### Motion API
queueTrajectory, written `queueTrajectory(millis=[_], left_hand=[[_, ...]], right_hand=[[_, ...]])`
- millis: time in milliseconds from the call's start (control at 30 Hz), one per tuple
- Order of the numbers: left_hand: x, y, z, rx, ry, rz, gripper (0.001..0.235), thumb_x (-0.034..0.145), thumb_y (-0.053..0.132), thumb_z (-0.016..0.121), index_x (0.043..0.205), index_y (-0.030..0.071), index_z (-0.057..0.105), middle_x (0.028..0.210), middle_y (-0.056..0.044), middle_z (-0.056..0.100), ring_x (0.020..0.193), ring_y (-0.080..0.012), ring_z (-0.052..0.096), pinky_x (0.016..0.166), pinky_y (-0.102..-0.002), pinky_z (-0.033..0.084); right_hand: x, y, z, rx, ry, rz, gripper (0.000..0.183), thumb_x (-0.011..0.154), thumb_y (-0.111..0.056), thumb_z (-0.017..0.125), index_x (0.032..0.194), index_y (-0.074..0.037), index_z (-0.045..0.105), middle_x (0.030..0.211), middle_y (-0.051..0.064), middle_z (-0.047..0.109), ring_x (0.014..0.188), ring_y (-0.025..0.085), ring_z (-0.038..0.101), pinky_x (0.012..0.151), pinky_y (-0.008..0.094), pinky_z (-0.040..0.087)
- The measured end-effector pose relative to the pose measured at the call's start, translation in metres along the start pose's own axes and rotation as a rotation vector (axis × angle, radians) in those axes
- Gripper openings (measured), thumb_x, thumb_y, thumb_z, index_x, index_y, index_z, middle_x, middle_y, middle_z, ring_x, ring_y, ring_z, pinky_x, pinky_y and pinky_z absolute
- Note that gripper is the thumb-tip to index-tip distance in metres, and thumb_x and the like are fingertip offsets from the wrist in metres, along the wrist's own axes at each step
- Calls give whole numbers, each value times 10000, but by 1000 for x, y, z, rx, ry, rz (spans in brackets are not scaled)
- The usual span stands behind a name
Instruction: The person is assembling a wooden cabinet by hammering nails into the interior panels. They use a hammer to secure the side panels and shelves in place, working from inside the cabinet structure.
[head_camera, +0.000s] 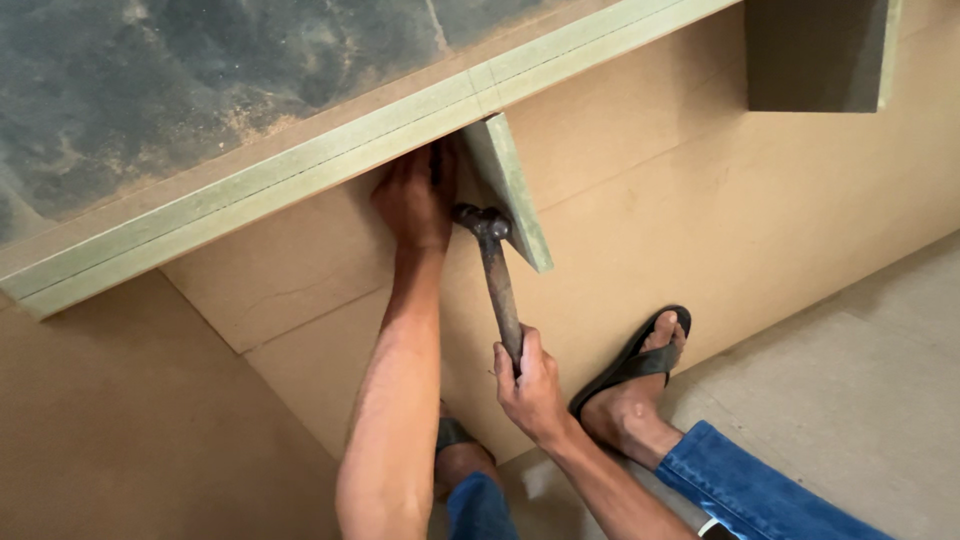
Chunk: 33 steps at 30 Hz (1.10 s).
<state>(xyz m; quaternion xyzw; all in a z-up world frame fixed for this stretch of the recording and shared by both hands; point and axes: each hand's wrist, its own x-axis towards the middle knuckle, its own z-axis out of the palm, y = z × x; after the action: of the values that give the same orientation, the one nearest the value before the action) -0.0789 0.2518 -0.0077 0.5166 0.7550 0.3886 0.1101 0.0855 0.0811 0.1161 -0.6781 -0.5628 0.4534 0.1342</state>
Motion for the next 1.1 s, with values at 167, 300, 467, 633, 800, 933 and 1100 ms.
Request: queueTrajectory(millis=[167, 300, 467, 633, 800, 933, 1100], left_hand=[[-4, -5, 3, -23, 31, 1, 163, 909, 183, 781, 1057, 116, 770, 982, -104, 765, 856, -297, 737, 745, -409, 605], [-7, -11, 8, 0, -26, -27, 160, 905, 211, 798, 1037, 124, 778, 949, -109, 762, 828, -306, 733, 728, -427, 597], [-10, -16, 9, -23, -36, -15, 236, 855, 182, 780, 1076, 101, 769, 975, -129, 759, 844, -325, 730, 746, -436, 598], [-11, -16, 9, -14, -4, -11, 231, 863, 173, 775, 1081, 99, 758, 995, -130, 760, 869, -323, 732, 777, -430, 606], [-10, -14, 12, -24, 6, -17, 218, 860, 153, 777, 1067, 83, 770, 985, -138, 759, 840, -323, 729, 742, -429, 602], [-13, -19, 13, 7, -18, -2, 223, 825, 146, 771, 1036, 73, 763, 970, -144, 751, 831, -339, 722, 737, -439, 601], [-11, -20, 16, 21, 4, 5, 206, 839, 161, 775, 1024, 73, 759, 957, -141, 755, 817, -324, 726, 708, -431, 597]], right_hand=[[15, -6, 5, -34, 31, -98, 305, 983, -32, 600, 1257, 26, 479, 706, 126, 646, 576, 241, 685, 536, 373, 533], [30, -15, 7, -74, 106, -226, 325, 987, -10, 577, 1281, 43, 451, 795, 146, 666, 633, 259, 695, 580, 379, 552], [51, -28, 10, -115, 97, -161, 310, 998, -40, 596, 1266, 45, 465, 741, 189, 647, 613, 306, 699, 558, 417, 533], [69, -36, 14, -195, 74, -91, 279, 1011, -77, 603, 1232, 44, 484, 746, 256, 650, 660, 404, 705, 559, 466, 518], [70, -39, 11, -145, 48, -45, 268, 1011, -87, 590, 1209, 50, 474, 720, 256, 641, 625, 406, 709, 543, 473, 519], [68, -36, 14, -157, 34, -51, 250, 1010, -87, 583, 1195, 47, 480, 699, 252, 640, 614, 411, 700, 547, 480, 512], [72, -29, 14, -165, 60, -106, 254, 1012, -89, 582, 1203, 43, 478, 728, 258, 647, 646, 421, 704, 553, 480, 513]])
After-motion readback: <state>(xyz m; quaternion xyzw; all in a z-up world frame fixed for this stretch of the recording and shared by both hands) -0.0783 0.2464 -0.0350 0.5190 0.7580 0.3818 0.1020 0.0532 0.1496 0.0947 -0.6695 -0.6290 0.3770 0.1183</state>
